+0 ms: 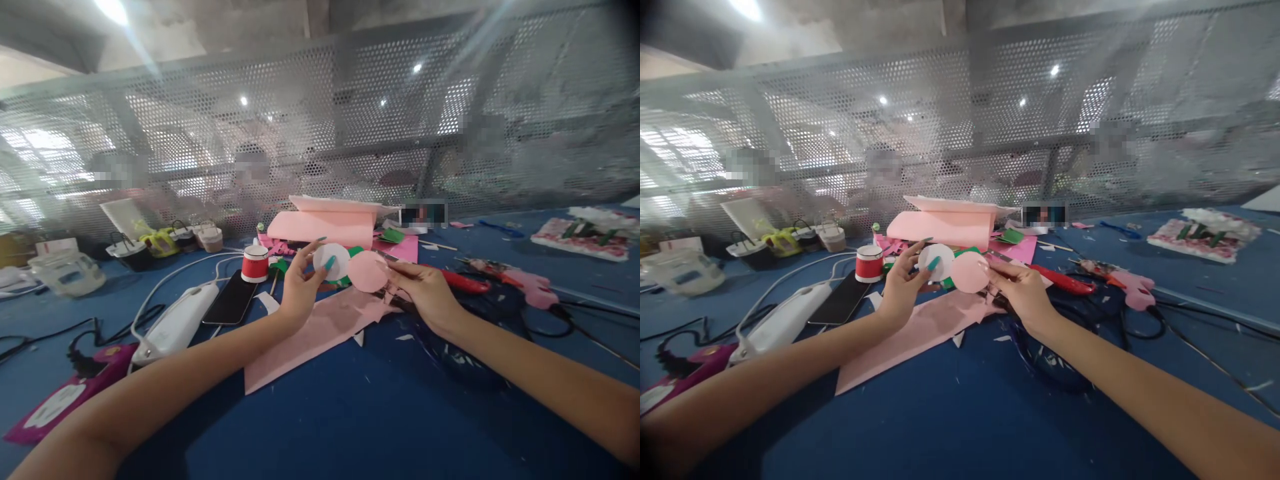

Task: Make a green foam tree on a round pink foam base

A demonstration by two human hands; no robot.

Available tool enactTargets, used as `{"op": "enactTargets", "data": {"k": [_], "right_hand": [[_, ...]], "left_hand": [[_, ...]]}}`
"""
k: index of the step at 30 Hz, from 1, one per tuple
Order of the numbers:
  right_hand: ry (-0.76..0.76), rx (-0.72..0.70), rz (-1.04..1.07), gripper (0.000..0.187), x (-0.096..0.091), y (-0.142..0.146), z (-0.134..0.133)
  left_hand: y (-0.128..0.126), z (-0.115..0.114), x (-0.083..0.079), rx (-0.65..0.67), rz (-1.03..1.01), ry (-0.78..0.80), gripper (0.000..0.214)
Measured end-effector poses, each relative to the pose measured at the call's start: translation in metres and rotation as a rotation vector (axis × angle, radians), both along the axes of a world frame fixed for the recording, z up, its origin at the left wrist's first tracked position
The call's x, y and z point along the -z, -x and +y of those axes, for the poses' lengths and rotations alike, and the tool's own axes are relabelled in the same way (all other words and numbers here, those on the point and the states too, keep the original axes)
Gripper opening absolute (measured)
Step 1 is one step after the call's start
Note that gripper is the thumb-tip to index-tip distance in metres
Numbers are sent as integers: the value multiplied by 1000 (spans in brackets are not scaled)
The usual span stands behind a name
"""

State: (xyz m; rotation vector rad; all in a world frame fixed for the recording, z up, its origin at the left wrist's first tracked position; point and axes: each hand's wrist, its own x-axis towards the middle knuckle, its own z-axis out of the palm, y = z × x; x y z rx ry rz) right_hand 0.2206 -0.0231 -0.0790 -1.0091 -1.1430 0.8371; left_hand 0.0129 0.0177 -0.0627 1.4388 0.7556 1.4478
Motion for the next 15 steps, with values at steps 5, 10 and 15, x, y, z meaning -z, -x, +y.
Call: {"op": "enactTargets", "data": {"k": [5, 10, 15], "right_hand": [[-36, 20, -63, 40, -3, -1, -4], [-363, 125, -404, 18, -19, -2, -13], [-95, -77, 41, 28, -22, 1, -11]], "left_hand": [[-5, -10, 4, 28, 27, 65, 52], [-7, -9, 10, 128, 121, 98, 48], [-8, -12, 11, 213, 129, 38, 48]]}}
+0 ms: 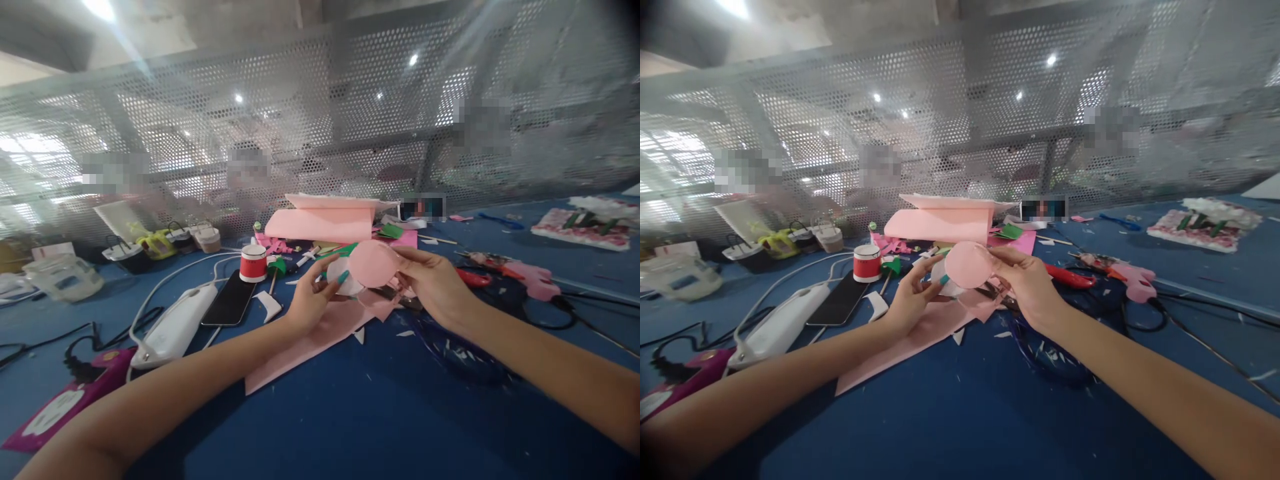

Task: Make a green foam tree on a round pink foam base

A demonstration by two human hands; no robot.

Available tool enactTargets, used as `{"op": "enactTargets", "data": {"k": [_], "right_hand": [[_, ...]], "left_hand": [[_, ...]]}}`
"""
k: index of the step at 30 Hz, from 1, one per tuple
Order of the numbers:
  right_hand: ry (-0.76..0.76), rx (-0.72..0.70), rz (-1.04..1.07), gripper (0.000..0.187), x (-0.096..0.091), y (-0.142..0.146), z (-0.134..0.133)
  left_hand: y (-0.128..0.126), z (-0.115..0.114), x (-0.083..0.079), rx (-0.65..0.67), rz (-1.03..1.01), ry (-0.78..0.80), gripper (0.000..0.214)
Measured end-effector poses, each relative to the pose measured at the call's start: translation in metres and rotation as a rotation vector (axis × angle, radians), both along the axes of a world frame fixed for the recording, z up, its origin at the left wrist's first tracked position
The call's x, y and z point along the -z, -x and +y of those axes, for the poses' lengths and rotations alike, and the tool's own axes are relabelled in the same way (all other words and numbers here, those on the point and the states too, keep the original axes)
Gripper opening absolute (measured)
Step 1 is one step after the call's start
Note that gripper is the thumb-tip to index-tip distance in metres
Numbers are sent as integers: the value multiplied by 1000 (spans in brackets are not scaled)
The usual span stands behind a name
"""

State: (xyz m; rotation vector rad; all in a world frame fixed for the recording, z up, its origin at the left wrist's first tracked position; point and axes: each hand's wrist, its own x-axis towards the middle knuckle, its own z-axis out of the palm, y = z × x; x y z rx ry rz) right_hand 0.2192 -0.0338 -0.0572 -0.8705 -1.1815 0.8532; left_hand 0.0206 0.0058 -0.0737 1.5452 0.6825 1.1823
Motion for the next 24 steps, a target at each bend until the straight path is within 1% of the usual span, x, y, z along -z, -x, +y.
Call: {"op": "enactTargets", "data": {"k": [2, 3, 6, 8, 10, 12, 13, 17, 20, 22, 24], "right_hand": [[100, -57, 59, 33, 3, 3, 0], [131, -50, 69, 35, 5, 4, 0], [170, 73, 29, 40, 12, 8, -1], [126, 139, -68, 40, 15, 10, -3], [52, 158, -162, 36, 17, 14, -4], [2, 156, -208, 33, 17, 18, -5], [1, 152, -215, 34, 16, 20, -6], [45, 137, -183, 38, 14, 21, -7], [40, 166, -186, 41, 15, 17, -6], [86, 161, -199, 42, 18, 16, -5], [165, 105, -193, 43, 21, 18, -5]], "left_hand": [[1, -1, 0, 53, -9, -23, 50], [2, -2, 0, 83, -12, -30, 50], [5, -2, 1, 184, -30, -14, 46], [6, -2, 1, 223, -44, 9, 44], [5, -3, 0, 181, -24, 10, 45], [3, -3, -1, 91, 22, -10, 47], [2, -3, -1, 48, 41, -19, 48], [2, -1, -2, -85, 13, -15, 49], [4, 3, -1, -183, -27, -22, 50], [5, 5, 1, -222, -32, -32, 47], [5, 7, 1, -239, -35, -40, 44]]}}
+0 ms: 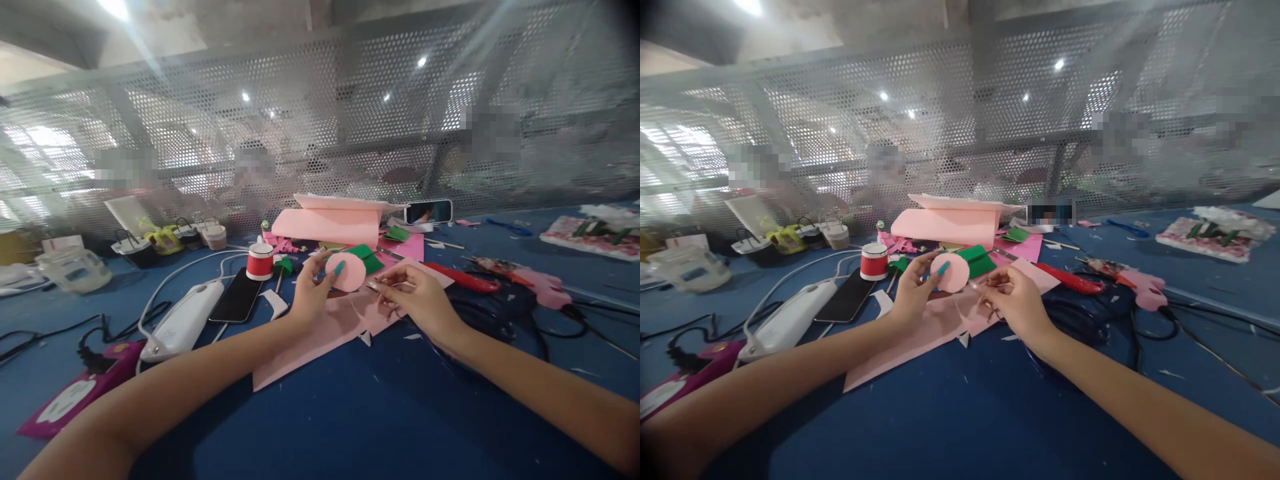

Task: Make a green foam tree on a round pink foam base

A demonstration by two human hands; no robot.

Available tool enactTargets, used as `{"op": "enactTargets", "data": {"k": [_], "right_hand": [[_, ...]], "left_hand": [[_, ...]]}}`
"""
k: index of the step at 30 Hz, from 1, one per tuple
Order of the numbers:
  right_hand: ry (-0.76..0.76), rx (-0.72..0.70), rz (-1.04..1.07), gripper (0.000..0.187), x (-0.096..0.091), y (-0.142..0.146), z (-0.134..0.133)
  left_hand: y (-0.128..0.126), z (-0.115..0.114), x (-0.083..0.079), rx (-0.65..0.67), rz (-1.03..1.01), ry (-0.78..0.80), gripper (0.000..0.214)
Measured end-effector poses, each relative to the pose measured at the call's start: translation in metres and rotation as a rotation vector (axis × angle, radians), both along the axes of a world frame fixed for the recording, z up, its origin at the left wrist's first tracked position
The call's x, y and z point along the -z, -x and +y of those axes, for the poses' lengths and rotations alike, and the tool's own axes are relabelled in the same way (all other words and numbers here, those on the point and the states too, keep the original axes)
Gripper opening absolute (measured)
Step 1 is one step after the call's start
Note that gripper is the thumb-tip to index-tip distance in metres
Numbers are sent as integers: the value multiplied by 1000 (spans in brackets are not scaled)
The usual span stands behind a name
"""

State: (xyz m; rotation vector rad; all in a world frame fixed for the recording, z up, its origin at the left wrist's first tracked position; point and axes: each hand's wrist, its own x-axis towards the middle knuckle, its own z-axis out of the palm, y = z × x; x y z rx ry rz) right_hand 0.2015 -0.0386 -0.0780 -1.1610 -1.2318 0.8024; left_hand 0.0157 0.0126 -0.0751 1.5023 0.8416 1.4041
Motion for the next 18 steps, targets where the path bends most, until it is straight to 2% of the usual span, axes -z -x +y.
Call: {"op": "enactTargets", "data": {"k": [3, 5, 10, 12, 18], "right_hand": [[87, -103, 18, 42, 0, 4, -2], [59, -118, -51, 38, -3, 6, -5], [-181, 76, -374, 29, -7, 1, -10], [-172, 64, -348, 31, -7, -1, -9], [-73, -110, -92, 39, -10, 2, -7]], "left_hand": [[0, -1, 0, -13, -7, -8, 41], [-1, -2, -1, 5, -17, 1, 42], [-1, -4, -2, 73, -1, 34, 46], [-1, -5, -3, 83, 14, 30, 46], [-4, -10, -6, 123, -17, 51, 45]]}}
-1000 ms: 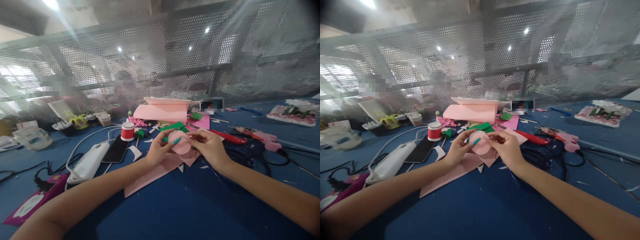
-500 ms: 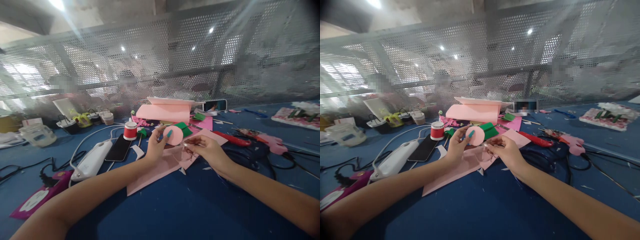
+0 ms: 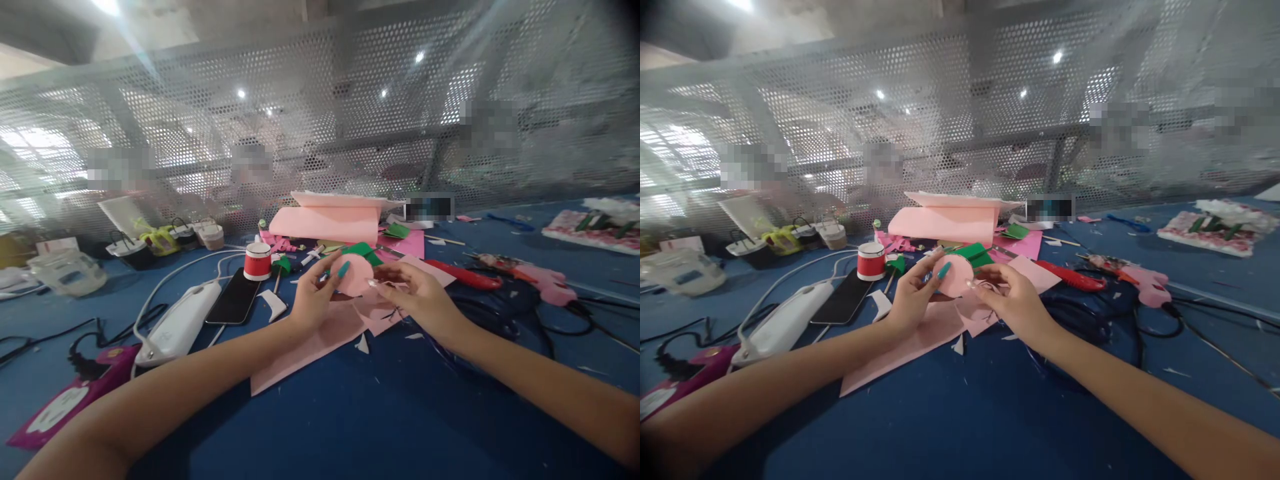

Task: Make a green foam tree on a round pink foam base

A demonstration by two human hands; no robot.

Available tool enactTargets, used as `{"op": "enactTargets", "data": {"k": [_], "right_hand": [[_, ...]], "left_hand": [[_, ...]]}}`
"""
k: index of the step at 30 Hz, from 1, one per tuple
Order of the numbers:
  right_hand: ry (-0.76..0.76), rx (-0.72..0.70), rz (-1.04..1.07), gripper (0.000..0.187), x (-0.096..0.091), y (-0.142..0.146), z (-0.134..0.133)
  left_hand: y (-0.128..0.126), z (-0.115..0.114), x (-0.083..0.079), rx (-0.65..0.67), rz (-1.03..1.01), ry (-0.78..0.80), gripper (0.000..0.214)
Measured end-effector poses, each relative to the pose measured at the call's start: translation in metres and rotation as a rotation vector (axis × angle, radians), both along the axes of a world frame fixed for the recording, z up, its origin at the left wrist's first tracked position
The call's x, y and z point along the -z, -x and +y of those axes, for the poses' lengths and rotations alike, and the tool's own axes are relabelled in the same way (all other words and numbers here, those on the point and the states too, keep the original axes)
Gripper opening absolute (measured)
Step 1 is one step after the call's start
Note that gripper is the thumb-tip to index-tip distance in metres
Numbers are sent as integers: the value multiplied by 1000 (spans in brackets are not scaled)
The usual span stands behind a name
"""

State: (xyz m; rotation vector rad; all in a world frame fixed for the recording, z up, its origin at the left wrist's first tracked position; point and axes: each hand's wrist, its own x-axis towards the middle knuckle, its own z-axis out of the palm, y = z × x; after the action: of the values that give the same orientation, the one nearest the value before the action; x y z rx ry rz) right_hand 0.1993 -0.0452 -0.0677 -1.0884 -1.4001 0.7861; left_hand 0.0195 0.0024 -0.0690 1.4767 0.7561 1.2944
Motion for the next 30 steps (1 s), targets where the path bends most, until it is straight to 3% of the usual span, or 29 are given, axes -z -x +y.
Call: {"op": "enactTargets", "data": {"k": [4, 11, 19, 21, 25, 28, 30], "right_hand": [[78, -21, 64, 42, -1, 2, -1], [78, -3, 113, 42, 1, 0, 0], [31, -18, 18, 37, 3, 0, -1], [-65, 27, -151, 32, 3, -1, -4], [-342, 174, -704, 33, 0, 0, -14], [-363, 94, -1039, 42, -5, 1, -22], [-372, 3, -1213, 36, -7, 2, -27]], "left_hand": [[1, 0, 2, 42, -3, 1, 47], [2, 0, 3, 122, 9, -1, 55], [1, 0, 1, 68, -39, 38, 53], [2, 4, 2, 42, -85, 71, 52], [3, 15, 0, -41, -233, 238, 48], [3, 22, -2, -74, -297, 369, 44], [3, 24, -3, -83, -309, 402, 40]]}}
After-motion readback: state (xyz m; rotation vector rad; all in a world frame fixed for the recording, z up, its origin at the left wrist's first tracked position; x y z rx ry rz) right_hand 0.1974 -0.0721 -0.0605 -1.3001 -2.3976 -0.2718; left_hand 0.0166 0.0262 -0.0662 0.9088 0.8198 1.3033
